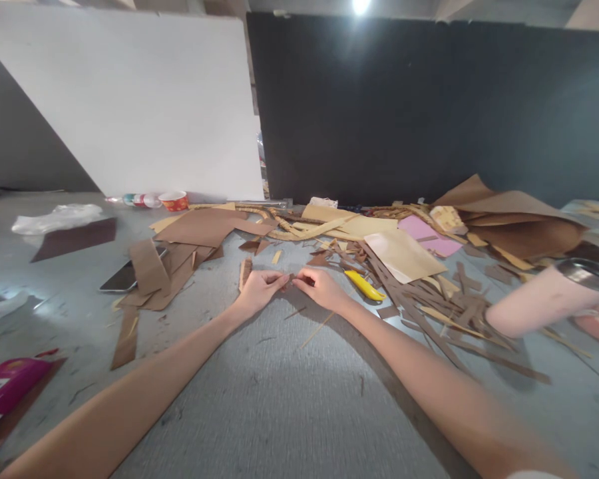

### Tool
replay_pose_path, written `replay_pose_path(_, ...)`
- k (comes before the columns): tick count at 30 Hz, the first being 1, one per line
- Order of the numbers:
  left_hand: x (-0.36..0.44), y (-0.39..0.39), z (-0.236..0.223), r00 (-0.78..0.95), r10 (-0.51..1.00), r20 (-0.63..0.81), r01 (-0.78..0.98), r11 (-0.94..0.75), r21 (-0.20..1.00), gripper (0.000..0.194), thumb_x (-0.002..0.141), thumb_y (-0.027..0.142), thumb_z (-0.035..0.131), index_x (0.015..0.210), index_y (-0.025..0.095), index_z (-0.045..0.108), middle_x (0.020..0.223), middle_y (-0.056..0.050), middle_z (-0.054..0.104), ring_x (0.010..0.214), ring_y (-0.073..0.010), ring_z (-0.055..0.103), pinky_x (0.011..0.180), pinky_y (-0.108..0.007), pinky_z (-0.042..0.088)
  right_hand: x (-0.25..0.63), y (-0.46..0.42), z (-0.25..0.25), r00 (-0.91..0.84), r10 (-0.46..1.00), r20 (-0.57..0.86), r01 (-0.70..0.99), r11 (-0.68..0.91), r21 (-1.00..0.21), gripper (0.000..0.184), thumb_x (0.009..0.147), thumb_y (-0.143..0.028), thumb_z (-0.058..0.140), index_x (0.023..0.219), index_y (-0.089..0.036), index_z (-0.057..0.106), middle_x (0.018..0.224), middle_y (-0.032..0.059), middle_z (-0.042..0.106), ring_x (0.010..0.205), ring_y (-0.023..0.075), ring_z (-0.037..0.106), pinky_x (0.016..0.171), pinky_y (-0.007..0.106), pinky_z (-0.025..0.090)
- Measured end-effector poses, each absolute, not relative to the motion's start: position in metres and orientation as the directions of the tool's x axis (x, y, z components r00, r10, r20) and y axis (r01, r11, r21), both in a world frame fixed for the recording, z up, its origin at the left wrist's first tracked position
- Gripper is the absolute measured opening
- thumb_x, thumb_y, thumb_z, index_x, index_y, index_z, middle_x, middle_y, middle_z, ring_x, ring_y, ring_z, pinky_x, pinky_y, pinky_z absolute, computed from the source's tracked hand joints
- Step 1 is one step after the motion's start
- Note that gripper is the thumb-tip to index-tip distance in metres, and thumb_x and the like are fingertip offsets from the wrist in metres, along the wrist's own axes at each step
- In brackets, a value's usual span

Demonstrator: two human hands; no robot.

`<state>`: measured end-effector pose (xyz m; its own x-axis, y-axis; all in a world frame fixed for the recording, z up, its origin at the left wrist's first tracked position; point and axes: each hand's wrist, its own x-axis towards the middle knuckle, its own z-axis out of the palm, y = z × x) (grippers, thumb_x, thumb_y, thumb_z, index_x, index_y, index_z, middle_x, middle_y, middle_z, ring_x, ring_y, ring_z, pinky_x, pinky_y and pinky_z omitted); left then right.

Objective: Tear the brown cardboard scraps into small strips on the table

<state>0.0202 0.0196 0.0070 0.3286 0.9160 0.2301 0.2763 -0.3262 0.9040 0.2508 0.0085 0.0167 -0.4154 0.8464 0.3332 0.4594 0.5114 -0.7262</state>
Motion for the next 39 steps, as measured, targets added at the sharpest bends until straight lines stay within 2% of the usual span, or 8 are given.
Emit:
replay_pose_path(17, 0.027, 0.01, 0.008, 0.4, 0.864, 0.305, 0.367, -0.456, 0.811, 0.033, 0.105, 0.044, 0.062, 0.094, 0.02, 0.082, 0.091, -0.006, 0.082, 0.087, -0.0234, 0.074, 0.083, -0.033, 0.056, 0.252, 0.007, 0.017, -0.37, 0.828, 0.421, 0.439, 0.555, -0.707, 0.049, 0.108, -0.066, 0.058, 0.084, -0.026, 0.074, 0.081, 0.0038, 0.074, 0.078, 0.0242, 0.066, 0.075, 0.034, 0.049)
replay_pose_path(21, 0.03, 0.001, 0.013, 0.314, 0.822, 0.476, 0.603, -0.56, 0.569, 0.029, 0.107, 0.026, 0.053, 0.112, 0.021, 0.082, 0.111, -0.012, 0.082, 0.114, -0.0308, 0.071, 0.11, -0.048, 0.054, 0.251, 0.009, 0.016, -0.262, 0.849, 0.458, 0.447, 0.528, -0.722, 0.05, 0.106, -0.068, 0.06, 0.088, -0.026, 0.078, 0.087, 0.0057, 0.079, 0.084, 0.0272, 0.07, 0.08, 0.036, 0.053)
replay_pose_path(24, 0.028, -0.007, 0.014, 0.198, 0.802, 0.563, 0.831, -0.442, 0.338, 0.046, 0.101, 0.015, 0.055, 0.143, 0.023, 0.072, 0.152, -0.016, 0.068, 0.148, -0.0403, 0.052, 0.13, -0.067, 0.033, 0.252, 0.01, 0.015, -0.207, 0.87, 0.448, 0.437, 0.491, -0.753, 0.046, 0.107, -0.064, 0.06, 0.089, -0.026, 0.077, 0.09, 0.0054, 0.081, 0.085, 0.0266, 0.072, 0.083, 0.036, 0.054)
replay_pose_path(26, 0.026, -0.009, 0.011, 0.171, 0.819, 0.548, 0.907, -0.348, 0.237, 0.056, 0.098, 0.016, 0.059, 0.154, 0.018, 0.063, 0.167, -0.022, 0.053, 0.159, -0.048, 0.037, 0.131, -0.074, 0.025, 0.252, 0.011, 0.013, -0.193, 0.888, 0.418, 0.419, 0.459, -0.783, 0.042, 0.108, -0.061, 0.06, 0.091, -0.025, 0.076, 0.088, 0.0045, 0.081, 0.077, 0.024, 0.071, 0.078, 0.035, 0.053)
replay_pose_path(28, 0.023, -0.007, 0.008, 0.136, 0.865, 0.483, 0.941, -0.266, 0.209, 0.053, 0.098, 0.017, 0.06, 0.15, 0.009, 0.062, 0.167, -0.03, 0.048, 0.16, -0.0532, 0.034, 0.127, -0.076, 0.03, 0.252, 0.011, 0.011, -0.195, 0.898, 0.395, 0.396, 0.44, -0.806, 0.038, 0.108, -0.058, 0.06, 0.094, -0.025, 0.074, 0.087, 0.0035, 0.08, 0.071, 0.0217, 0.068, 0.075, 0.034, 0.053)
replay_pose_path(32, 0.02, 0.002, 0.006, 0.297, 0.887, 0.353, 0.898, -0.386, 0.214, 0.038, 0.101, 0.012, 0.052, 0.134, 0.012, 0.069, 0.157, -0.026, 0.058, 0.156, -0.0441, 0.045, 0.119, -0.062, 0.048, 0.253, 0.016, 0.006, -0.171, 0.886, 0.431, 0.417, 0.461, -0.783, 0.031, 0.104, -0.054, 0.066, 0.097, -0.024, 0.073, 0.089, 0.0033, 0.077, 0.081, 0.0231, 0.068, 0.078, 0.034, 0.053)
replay_pose_path(35, 0.02, 0.006, 0.009, 0.485, 0.805, 0.341, 0.783, -0.574, 0.241, 0.048, 0.097, 0.001, 0.045, 0.135, 0.019, 0.069, 0.151, -0.018, 0.064, 0.148, -0.0335, 0.054, 0.118, -0.052, 0.052, 0.255, 0.021, 0.003, -0.128, 0.88, 0.457, 0.451, 0.462, -0.764, 0.029, 0.102, -0.052, 0.069, 0.097, -0.024, 0.073, 0.092, 0.0048, 0.075, 0.086, 0.0246, 0.067, 0.079, 0.036, 0.053)
replay_pose_path(39, 0.022, 0.005, 0.009, 0.454, 0.786, 0.419, 0.767, -0.585, 0.265, 0.058, 0.096, -0.001, 0.044, 0.147, 0.02, 0.062, 0.166, -0.018, 0.052, 0.148, -0.0325, 0.054, 0.12, -0.052, 0.05, 0.257, 0.027, -0.001, -0.122, 0.861, 0.493, 0.465, 0.489, -0.738, 0.027, 0.105, -0.049, 0.065, 0.1, -0.023, 0.071, 0.103, 0.0084, 0.074, 0.093, 0.0258, 0.067, 0.085, 0.037, 0.053)
